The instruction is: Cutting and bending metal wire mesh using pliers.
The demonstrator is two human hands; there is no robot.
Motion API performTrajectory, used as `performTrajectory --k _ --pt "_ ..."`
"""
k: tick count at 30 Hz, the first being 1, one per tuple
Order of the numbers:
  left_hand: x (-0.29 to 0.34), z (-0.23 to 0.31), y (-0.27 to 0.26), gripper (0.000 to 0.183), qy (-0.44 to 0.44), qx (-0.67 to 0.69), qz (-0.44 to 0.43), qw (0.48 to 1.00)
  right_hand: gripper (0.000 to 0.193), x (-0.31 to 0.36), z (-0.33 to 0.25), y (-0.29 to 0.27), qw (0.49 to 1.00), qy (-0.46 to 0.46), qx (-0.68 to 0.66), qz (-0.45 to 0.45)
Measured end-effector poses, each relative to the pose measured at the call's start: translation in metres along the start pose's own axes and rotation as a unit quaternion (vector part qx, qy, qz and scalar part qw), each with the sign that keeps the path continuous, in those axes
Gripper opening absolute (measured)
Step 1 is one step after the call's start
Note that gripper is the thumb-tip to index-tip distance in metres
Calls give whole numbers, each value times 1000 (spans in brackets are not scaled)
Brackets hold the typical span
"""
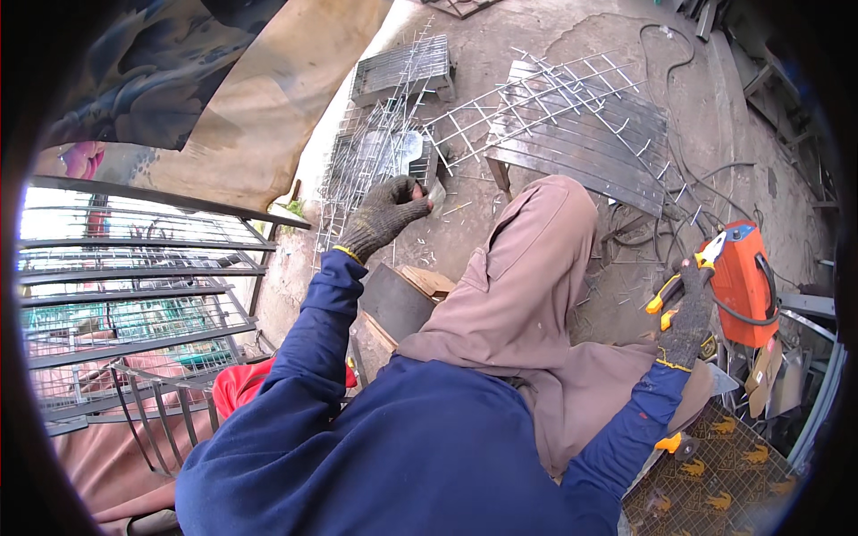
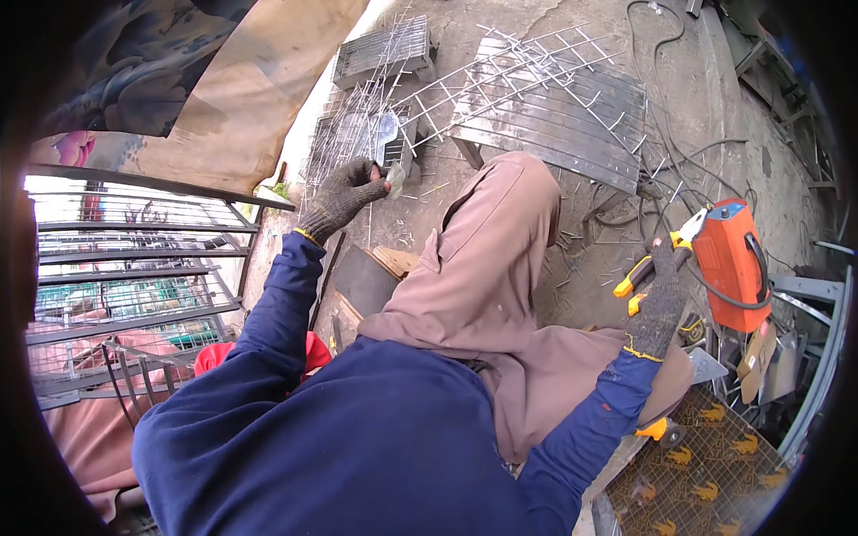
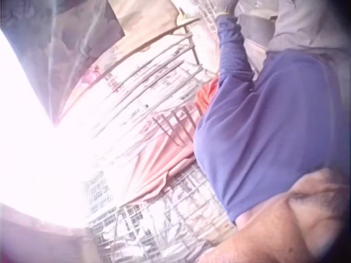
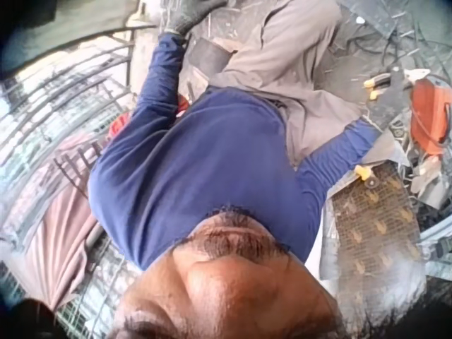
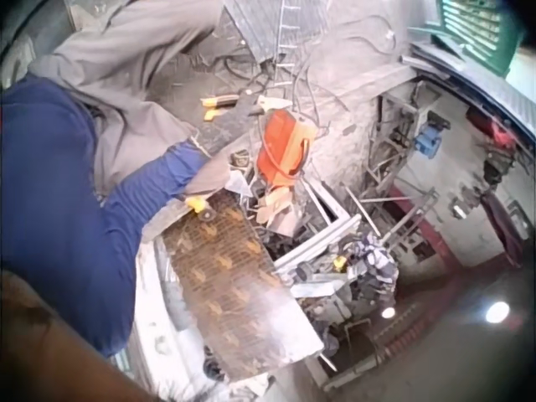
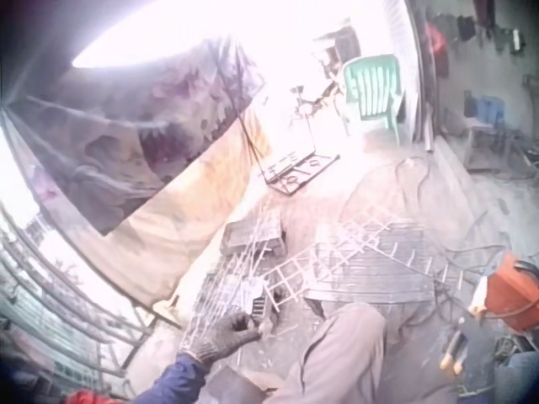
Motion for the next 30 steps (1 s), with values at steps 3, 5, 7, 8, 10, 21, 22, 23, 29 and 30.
performTrajectory --k 3,5,7,8,10,21,22,23,29,30 --pt "11 -26 -11 28 -26 -80 26 996 24 -2 -7 3 994 -70 59 -56" --pt "13 -39 -17 34 -31 -159 52 985 24 -2 -2 1 999 -42 18 -23" --pt "16 -44 -20 35 -44 -130 62 989 25 1 -1 0 1000 -18 -23 11" --pt "16 -47 -23 35 -59 -100 72 991 25 2 -2 2 999 -18 -33 0" --pt "16 -41 -26 36 -76 -120 52 989 25 6 -5 6 999 -17 -45 -10" --pt "0 -45 -34 28 -11 -111 42 993 27 6 -4 -6 1000 -19 -15 -3" --pt "-2 -45 -31 28 -10 -113 40 993 27 6 -4 -8 1000 -18 -15 0" --pt "-5 -53 -30 27 -54 -85 32 994 28 6 -5 -10 999 -23 -21 3" --pt "-2 -69 -30 34 -87 -86 -45 991 28 -7 11 -35 998 -47 22 -30" --pt "1 -69 -28 40 -99 -92 -57 989 27 -4 6 -27 993 -75 68 -64"
Point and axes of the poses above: each hand's wrist, its own x-axis away from the middle knuckle, its own y-axis out of the palm, z = x × y, the point moved 10 cm from there along -x, towards the middle knuckle, and after that the axes turned 13 degrees about -y, right-handed, at the moved point
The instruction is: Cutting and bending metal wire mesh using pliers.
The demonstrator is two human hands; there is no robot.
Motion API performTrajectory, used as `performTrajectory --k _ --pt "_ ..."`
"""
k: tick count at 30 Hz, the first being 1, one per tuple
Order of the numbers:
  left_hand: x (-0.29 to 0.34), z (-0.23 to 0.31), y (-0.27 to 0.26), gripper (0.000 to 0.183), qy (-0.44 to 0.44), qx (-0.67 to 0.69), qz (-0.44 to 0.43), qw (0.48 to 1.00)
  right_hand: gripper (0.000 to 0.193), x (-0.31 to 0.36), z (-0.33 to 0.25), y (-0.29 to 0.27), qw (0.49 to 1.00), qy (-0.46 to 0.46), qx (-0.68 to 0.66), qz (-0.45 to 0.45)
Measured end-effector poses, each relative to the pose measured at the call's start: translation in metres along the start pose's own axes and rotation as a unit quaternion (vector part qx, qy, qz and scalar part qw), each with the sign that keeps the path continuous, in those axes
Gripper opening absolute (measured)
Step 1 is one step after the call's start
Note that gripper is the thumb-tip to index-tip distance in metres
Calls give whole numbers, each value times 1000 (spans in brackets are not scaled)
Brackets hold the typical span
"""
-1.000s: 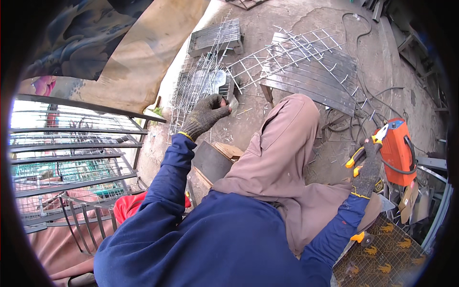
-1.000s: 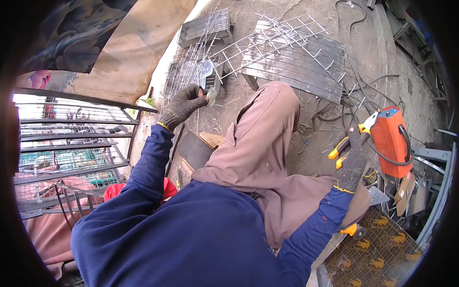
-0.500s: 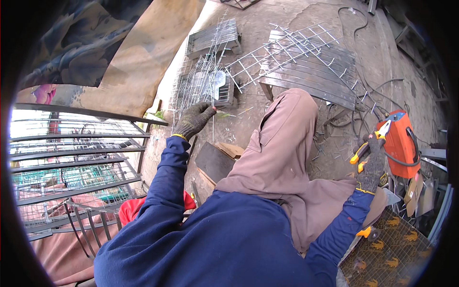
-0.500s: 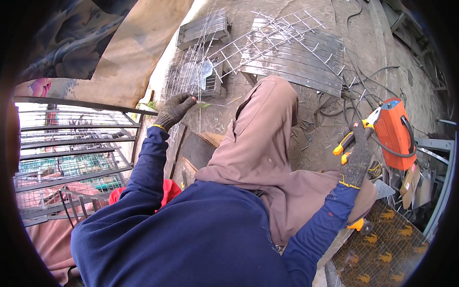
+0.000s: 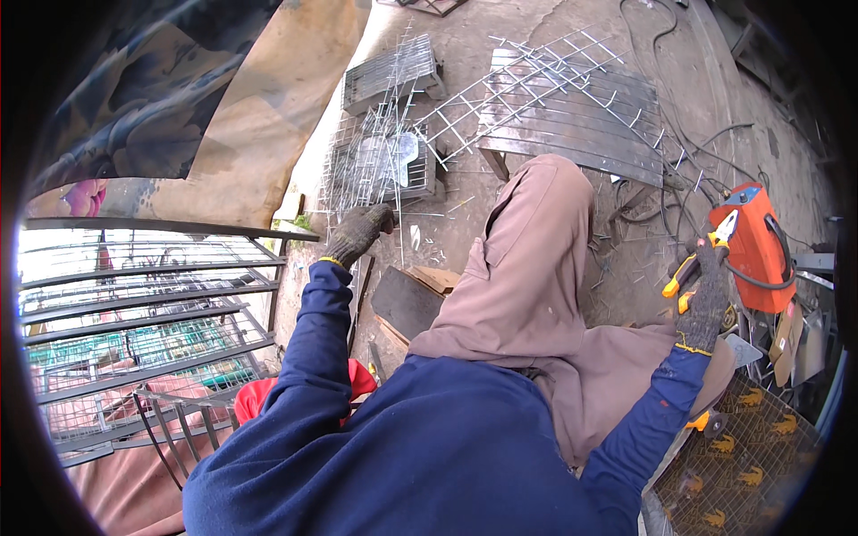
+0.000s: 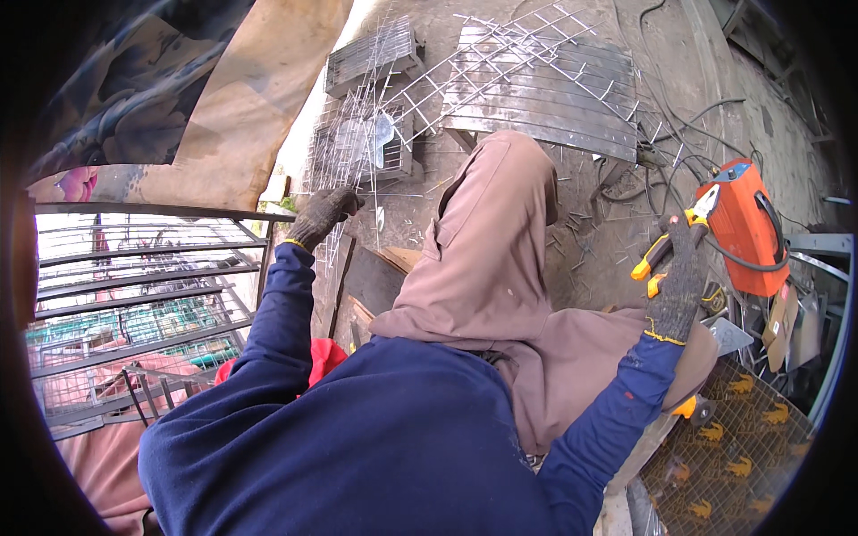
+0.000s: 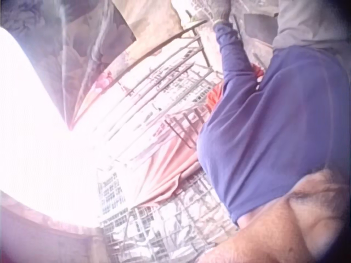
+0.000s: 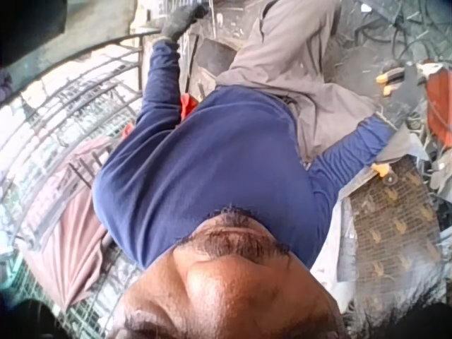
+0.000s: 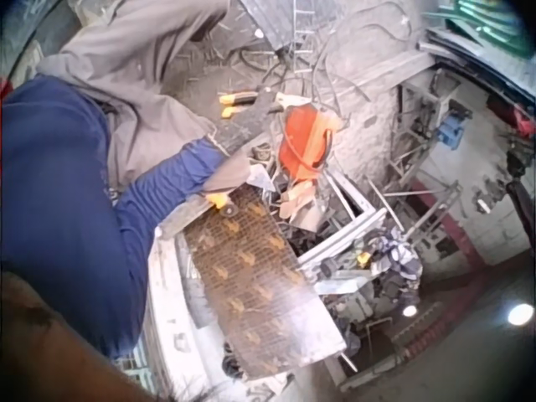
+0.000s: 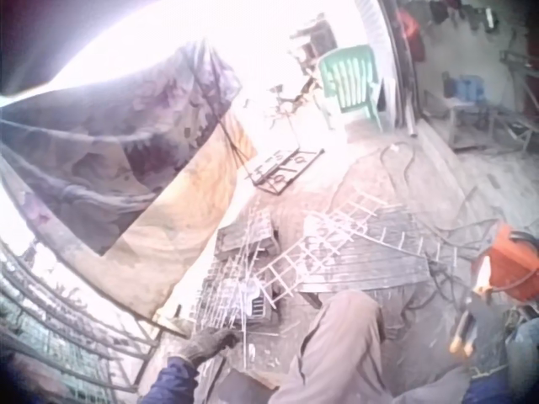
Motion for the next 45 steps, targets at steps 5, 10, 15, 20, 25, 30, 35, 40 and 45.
performTrajectory --k 5,10,15,20,25,30,35,40,45 --pt "1 -3 -3 49 -68 -10 84 994 30 6 4 4 991 53 -93 78" --pt "-11 26 7 43 38 59 65 995 32 13 -15 6 987 42 -89 130" --pt "-2 137 27 37 105 429 -156 883 29 9 -13 1 994 51 58 76" --pt "41 297 71 32 214 451 -272 823 25 16 -39 15 995 -4 22 96" --pt "33 368 176 35 178 451 -419 768 26 -54 -66 4 770 -414 485 -36" --pt "26 379 224 23 180 402 -482 758 29 -128 -15 5 871 -252 420 -42" --pt "29 395 245 25 176 386 -504 753 32 -183 72 21 790 -236 566 -14" --pt "5 377 237 28 156 368 -474 784 28 -161 68 68 880 -251 402 -28" --pt "20 386 268 46 75 300 -471 826 24 -136 39 53 882 -273 383 -18"
Point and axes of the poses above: each hand's wrist, its own x-axis away from the middle knuckle, its own y-axis out of the palm, z = x × y, the point moved 10 cm from there along -x, towards the middle knuckle, and after that the axes turned 13 degrees about -y, right-handed, at the moved point
